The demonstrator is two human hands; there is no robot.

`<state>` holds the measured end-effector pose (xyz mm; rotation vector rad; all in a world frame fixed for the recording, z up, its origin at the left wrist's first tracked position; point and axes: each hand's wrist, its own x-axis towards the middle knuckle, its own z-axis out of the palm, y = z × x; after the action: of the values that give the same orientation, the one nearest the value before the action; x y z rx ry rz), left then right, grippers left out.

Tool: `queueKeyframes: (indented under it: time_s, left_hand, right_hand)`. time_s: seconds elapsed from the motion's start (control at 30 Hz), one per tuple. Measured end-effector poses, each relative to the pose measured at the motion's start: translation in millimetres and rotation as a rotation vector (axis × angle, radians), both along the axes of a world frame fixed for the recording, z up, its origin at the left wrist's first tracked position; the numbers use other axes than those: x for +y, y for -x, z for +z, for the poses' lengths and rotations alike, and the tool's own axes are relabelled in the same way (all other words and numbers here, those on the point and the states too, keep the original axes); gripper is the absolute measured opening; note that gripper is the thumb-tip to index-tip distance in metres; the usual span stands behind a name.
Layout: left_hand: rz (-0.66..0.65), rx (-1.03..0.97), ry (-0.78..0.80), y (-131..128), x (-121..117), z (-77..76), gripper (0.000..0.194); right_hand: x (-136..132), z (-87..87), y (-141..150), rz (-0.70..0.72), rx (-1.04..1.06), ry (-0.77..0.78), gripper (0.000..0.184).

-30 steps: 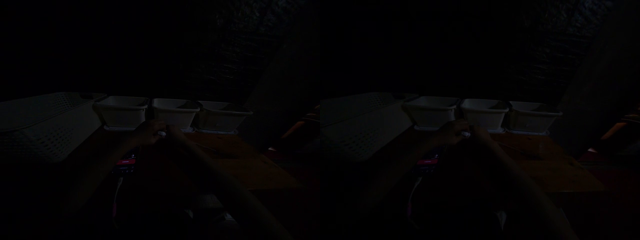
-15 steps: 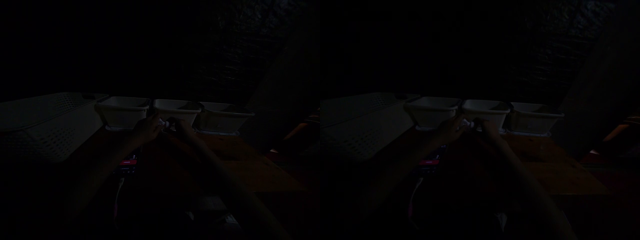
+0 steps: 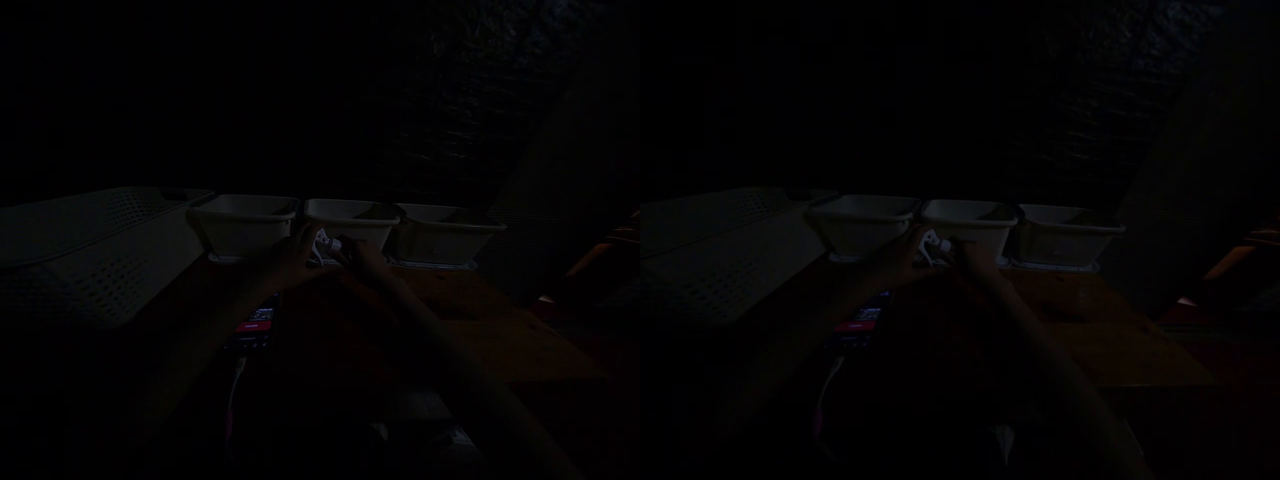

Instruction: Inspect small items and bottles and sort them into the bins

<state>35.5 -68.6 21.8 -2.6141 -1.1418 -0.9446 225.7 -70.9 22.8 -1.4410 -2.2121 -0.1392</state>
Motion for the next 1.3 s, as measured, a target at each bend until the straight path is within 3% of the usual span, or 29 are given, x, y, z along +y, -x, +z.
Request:
queueKeyframes:
  time_s: [0.27, 0.43, 0.6, 0.97, 1.07, 1.2, 1.3]
  left_hand:
    - [0.037, -0.006, -0.021, -1.2, 2.6, -3.1, 0.079]
    - [0.087, -0.063, 0.003, -0.7, 1.8, -1.3, 0.08]
    - [0.068, -0.107, 0.0, -0.8, 0.0, 0.4, 0.081]
    - [0.005, -0.174, -0.033, -1.5, -3.0, 3.2, 0.086]
    - [0.006, -0.198, -0.06, -1.8, -5.0, 5.5, 0.074]
    - [0.062, -0.201, -0.079, -0.8, -6.4, 8.2, 0.043]
    - [0.106, -0.139, -0.081, 0.2, -5.5, 9.3, 0.027]
  right_hand:
    - [-1.9, -1.2, -0.4, 0.05, 0.069, 0.007, 0.047]
    - [-1.5, -3.4, -2.3, 0.14, 0.174, -0.08, 0.041]
    - [0.8, -6.5, -2.9, 0.133, 0.213, -0.106, 0.035]
    - [7.0, -12.6, -1.7, 0.197, 0.198, -0.059, 0.044]
    - [10.0, -13.6, -2.3, 0.272, 0.248, -0.067, 0.045]
    - [11.4, -14.0, 0.2, 0.442, 0.415, -0.019, 0.046]
    - [11.3, -15.5, 3.2, 0.408, 0.513, 0.083, 0.054]
